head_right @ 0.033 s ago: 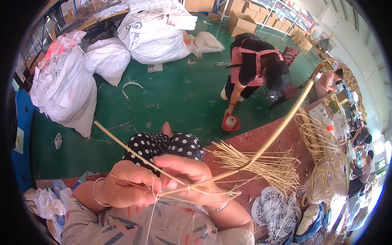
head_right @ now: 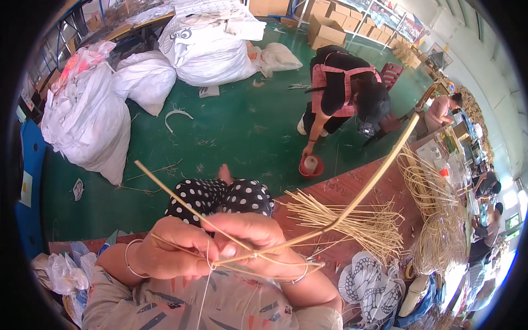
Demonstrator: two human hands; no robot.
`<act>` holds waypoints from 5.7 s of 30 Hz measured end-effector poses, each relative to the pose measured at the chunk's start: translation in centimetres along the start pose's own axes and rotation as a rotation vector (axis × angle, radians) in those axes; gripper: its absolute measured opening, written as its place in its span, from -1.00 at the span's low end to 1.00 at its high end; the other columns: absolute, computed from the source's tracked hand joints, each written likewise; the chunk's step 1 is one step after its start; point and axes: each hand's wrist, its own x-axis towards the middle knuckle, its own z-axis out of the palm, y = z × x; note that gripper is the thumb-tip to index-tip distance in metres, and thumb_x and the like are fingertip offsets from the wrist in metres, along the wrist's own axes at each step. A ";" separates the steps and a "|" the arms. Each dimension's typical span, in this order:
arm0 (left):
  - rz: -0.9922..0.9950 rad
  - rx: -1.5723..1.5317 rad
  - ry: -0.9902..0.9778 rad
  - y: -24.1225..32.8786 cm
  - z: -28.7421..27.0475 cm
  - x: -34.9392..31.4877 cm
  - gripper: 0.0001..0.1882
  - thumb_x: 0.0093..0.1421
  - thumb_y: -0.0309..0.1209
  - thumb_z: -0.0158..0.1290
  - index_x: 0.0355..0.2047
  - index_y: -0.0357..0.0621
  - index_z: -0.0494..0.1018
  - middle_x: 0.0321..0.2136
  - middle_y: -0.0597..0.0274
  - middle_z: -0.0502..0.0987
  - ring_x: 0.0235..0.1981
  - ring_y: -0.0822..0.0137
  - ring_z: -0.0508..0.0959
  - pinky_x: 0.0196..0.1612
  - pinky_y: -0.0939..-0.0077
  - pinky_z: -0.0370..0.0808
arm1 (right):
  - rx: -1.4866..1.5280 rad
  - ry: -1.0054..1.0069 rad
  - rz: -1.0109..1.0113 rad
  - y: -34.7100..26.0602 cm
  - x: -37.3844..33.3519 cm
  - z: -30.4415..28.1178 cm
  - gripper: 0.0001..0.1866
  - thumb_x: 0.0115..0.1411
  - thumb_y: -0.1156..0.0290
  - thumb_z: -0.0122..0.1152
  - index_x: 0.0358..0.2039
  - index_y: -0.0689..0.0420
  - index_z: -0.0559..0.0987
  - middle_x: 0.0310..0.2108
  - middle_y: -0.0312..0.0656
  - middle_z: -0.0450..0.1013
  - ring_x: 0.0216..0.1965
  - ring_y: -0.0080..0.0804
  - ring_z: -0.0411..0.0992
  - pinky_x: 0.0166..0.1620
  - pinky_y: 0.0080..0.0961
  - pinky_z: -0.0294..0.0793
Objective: The person sits on a red mat on the floor and weaves thin bamboo strips together by hand. They repeatedly wrap a flexible strip around a bundle of straight bamboo sticks to create a woven structure. The person works continuously on the same item, manipulating the bamboo with both hands.
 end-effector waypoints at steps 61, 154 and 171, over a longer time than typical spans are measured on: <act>0.606 0.746 0.526 -3.1 -1.9 1.9 -0.94 -0.04 -0.60 0.05 -0.51 -0.28 0.40 -0.73 0.24 0.37 -0.79 0.38 0.34 -0.71 0.58 0.23 | -0.541 -0.266 -0.217 0.1 0.6 0.8 -0.88 -0.06 0.52 0.23 -0.53 0.25 0.46 -0.53 -0.18 0.40 -0.62 -0.40 0.34 -0.55 -0.57 0.29; 0.035 0.258 1.835 -9.4 -12.2 -18.6 -0.91 0.14 -0.41 -0.05 -0.42 -0.12 0.41 -0.70 0.42 0.36 -0.71 0.62 0.31 -0.70 0.71 0.25 | -0.201 0.506 0.269 10.2 1.5 -6.3 -0.80 0.01 0.30 0.19 -0.40 0.10 0.45 -0.67 -0.32 0.36 -0.74 -0.64 0.22 -0.70 -0.79 0.09; -1.762 1.310 0.834 -32.8 -12.0 -54.0 -0.47 0.08 -0.23 -0.10 0.07 -0.09 0.16 -0.01 0.10 0.31 0.03 0.21 0.29 0.00 0.29 0.29 | -1.163 1.189 0.704 10.8 -18.7 -29.4 -0.81 0.05 0.34 -0.01 -0.43 0.19 0.48 -0.56 -0.29 0.37 -0.61 -0.57 0.28 -0.57 -0.53 0.26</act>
